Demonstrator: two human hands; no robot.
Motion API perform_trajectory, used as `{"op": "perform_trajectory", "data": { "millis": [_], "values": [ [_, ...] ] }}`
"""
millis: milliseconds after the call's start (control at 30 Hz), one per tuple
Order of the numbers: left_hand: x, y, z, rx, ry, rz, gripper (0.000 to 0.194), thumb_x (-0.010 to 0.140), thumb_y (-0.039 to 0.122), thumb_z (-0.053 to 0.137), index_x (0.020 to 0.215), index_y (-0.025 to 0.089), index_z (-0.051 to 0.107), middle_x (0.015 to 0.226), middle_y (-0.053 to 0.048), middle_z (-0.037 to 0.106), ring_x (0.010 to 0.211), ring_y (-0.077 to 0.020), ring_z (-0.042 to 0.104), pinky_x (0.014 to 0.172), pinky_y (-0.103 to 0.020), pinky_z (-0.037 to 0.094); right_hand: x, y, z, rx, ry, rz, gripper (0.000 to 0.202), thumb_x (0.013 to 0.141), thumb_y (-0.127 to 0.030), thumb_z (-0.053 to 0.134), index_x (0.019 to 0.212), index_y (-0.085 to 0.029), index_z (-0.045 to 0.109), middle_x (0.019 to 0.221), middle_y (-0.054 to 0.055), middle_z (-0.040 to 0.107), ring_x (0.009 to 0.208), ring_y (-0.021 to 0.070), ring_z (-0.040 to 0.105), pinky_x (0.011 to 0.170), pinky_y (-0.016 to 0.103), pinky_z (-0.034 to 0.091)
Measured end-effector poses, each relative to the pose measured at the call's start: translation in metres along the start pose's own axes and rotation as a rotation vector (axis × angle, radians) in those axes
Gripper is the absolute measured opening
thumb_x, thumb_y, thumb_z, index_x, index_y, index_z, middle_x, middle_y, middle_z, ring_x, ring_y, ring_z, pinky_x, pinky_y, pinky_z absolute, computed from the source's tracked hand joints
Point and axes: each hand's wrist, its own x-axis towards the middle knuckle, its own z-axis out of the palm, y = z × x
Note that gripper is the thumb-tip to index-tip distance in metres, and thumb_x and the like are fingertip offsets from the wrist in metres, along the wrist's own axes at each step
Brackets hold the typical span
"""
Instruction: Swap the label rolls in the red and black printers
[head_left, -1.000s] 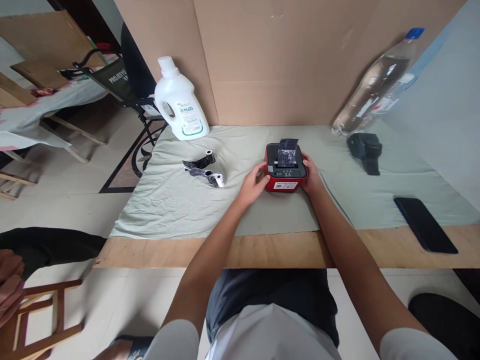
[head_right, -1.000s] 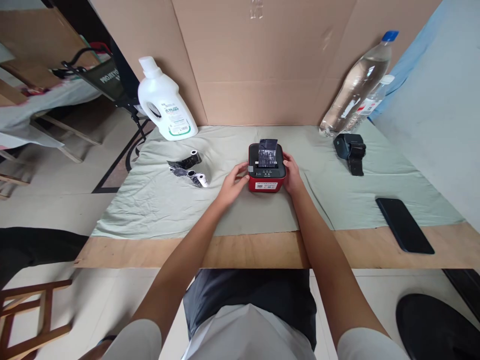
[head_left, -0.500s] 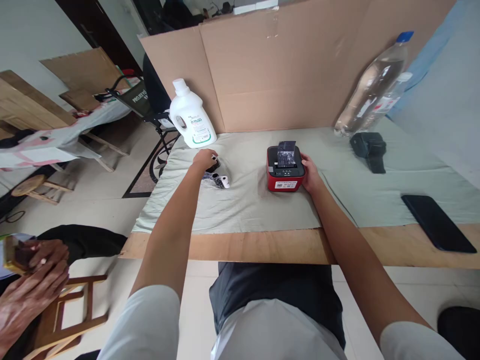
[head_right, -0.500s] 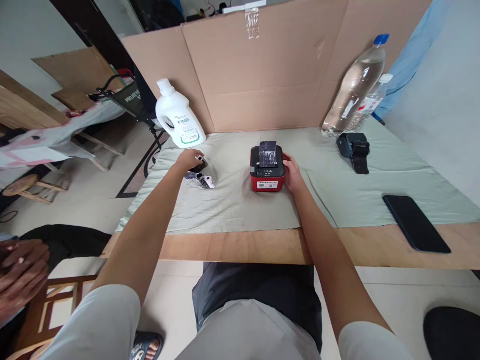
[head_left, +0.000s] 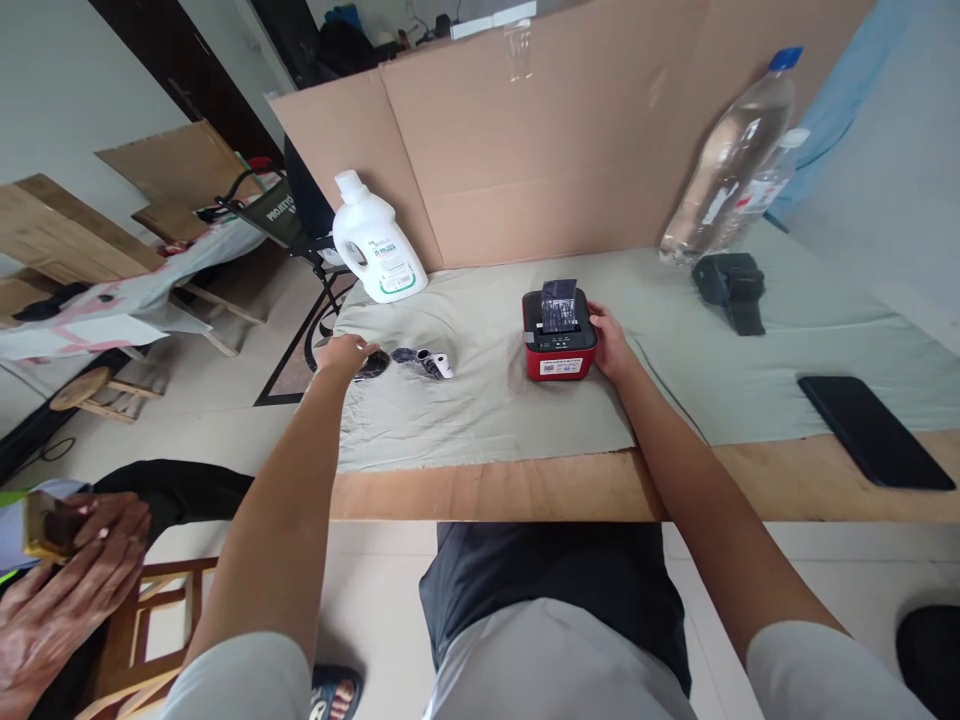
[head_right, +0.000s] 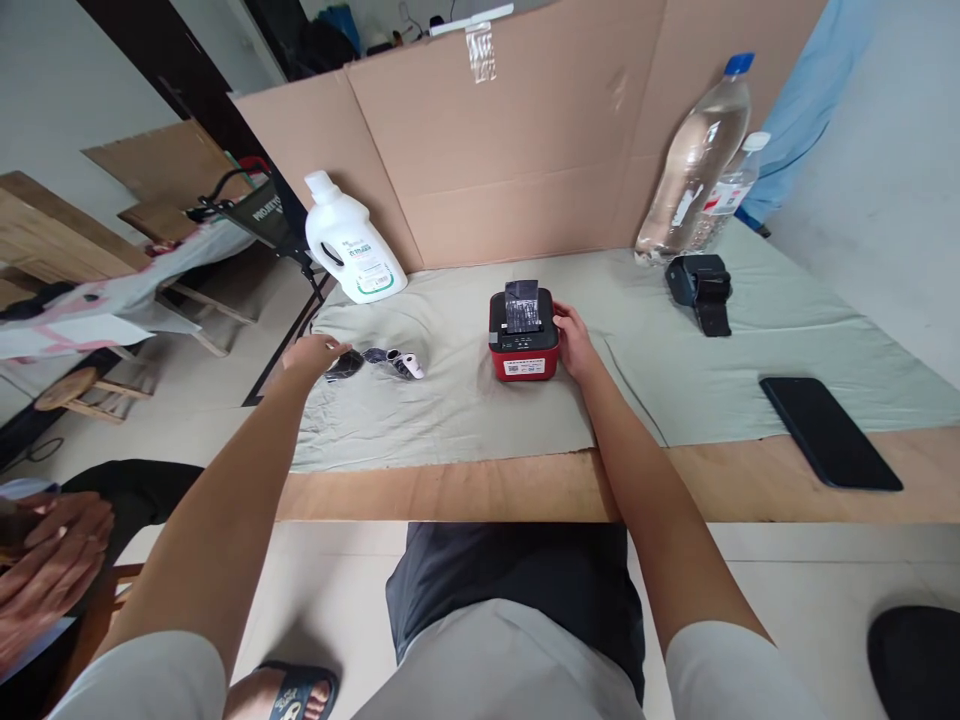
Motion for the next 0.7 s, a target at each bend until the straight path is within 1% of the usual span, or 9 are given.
{"op": "perform_trajectory", "data": {
  "millis": [133,200,300,367,400,467,567,633,700],
  "values": [
    [-0.006,0.008,0.001,-0.077,0.044,0.01,0.042,0.085,0.054,0.073,0.11,0.021,0.078,0.12,-0.019,0.077,0.118,-0.0429,0.069,0.1,-0.054,0.054,-0.004,-0.001,0.0,0.016,0.018,0.027,0.039,0.07,-0.043,0.08,0.107,-0.032,0.073,0.119,-0.001,0.078,0.12,0.0242,0.069,0.112,0.045,0.054],
    [-0.011,0.014,0.001,-0.111,0.098,0.028,0.045,0.086,0.052,0.073,0.118,0.021,0.075,0.127,-0.019,0.074,0.122,-0.043,0.067,0.101,-0.055,0.053,-0.005,-0.001,0.001,0.025,0.039,0.042,0.039,0.069,-0.043,0.081,0.105,-0.031,0.074,0.113,-0.001,0.079,0.114,0.023,0.07,0.108,0.043,0.057],
    [-0.023,0.031,0.004,-0.3,0.399,0.063,0.047,0.096,0.048,0.06,0.135,0.021,0.062,0.146,-0.018,0.061,0.126,-0.0356,0.065,0.103,-0.049,0.053,-0.006,0.0,0.002,0.032,0.083,0.041,0.042,0.065,-0.046,0.085,0.102,-0.03,0.074,0.104,-0.002,0.079,0.105,0.0216,0.072,0.099,0.039,0.06],
    [-0.033,0.05,0.008,-0.505,0.611,0.121,0.04,0.099,0.041,0.056,0.133,0.02,0.058,0.143,-0.017,0.061,0.119,-0.0293,0.068,0.103,-0.044,0.053,-0.006,0.003,0.002,0.024,0.112,0.028,0.044,0.064,-0.05,0.086,0.1,-0.029,0.073,0.099,-0.002,0.078,0.101,0.021,0.073,0.094,0.038,0.062],
    [-0.04,0.062,0.011,-0.592,0.653,0.172,0.035,0.099,0.038,0.057,0.129,0.02,0.059,0.139,-0.016,0.063,0.116,-0.0271,0.068,0.103,-0.042,0.053,-0.006,0.005,0.002,0.018,0.124,0.019,0.044,0.065,-0.052,0.086,0.1,-0.029,0.073,0.098,-0.002,0.078,0.099,0.0209,0.073,0.092,0.037,0.062],
    [-0.054,0.09,0.019,-0.723,0.578,0.293,0.029,0.098,0.036,0.059,0.123,0.02,0.059,0.132,-0.014,0.067,0.112,-0.0244,0.069,0.102,-0.039,0.053,-0.006,0.008,0.003,0.01,0.139,-0.008,0.044,0.067,-0.056,0.086,0.099,-0.028,0.072,0.096,-0.002,0.078,0.099,0.0212,0.074,0.089,0.037,0.063],
    [-0.08,0.141,0.037,-0.904,0.239,0.412,0.027,0.097,0.038,0.063,0.118,0.021,0.062,0.124,-0.012,0.073,0.111,-0.0236,0.071,0.101,-0.036,0.054,-0.008,0.012,0.002,0.01,0.148,-0.053,0.042,0.071,-0.059,0.085,0.097,-0.028,0.073,0.097,-0.001,0.078,0.1,0.022,0.074,0.089,0.038,0.064],
    [-0.099,0.175,0.051,-1.055,0.011,0.413,0.032,0.096,0.043,0.066,0.12,0.023,0.065,0.133,-0.012,0.072,0.124,-0.0253,0.068,0.107,-0.037,0.052,-0.01,0.014,0.002,0.008,0.151,-0.074,0.04,0.073,-0.06,0.084,0.096,-0.028,0.073,0.099,-0.001,0.078,0.102,0.0226,0.074,0.092,0.04,0.064],
    [-0.118,0.207,0.063,-1.269,-0.213,0.344,0.038,0.095,0.05,0.065,0.124,0.025,0.066,0.147,-0.011,0.066,0.139,-0.0273,0.061,0.113,-0.039,0.049,-0.012,0.014,0.003,0.001,0.151,-0.085,0.038,0.075,-0.059,0.084,0.094,-0.028,0.073,0.1,-0.001,0.078,0.105,0.0234,0.074,0.095,0.041,0.064]
  ]
}}
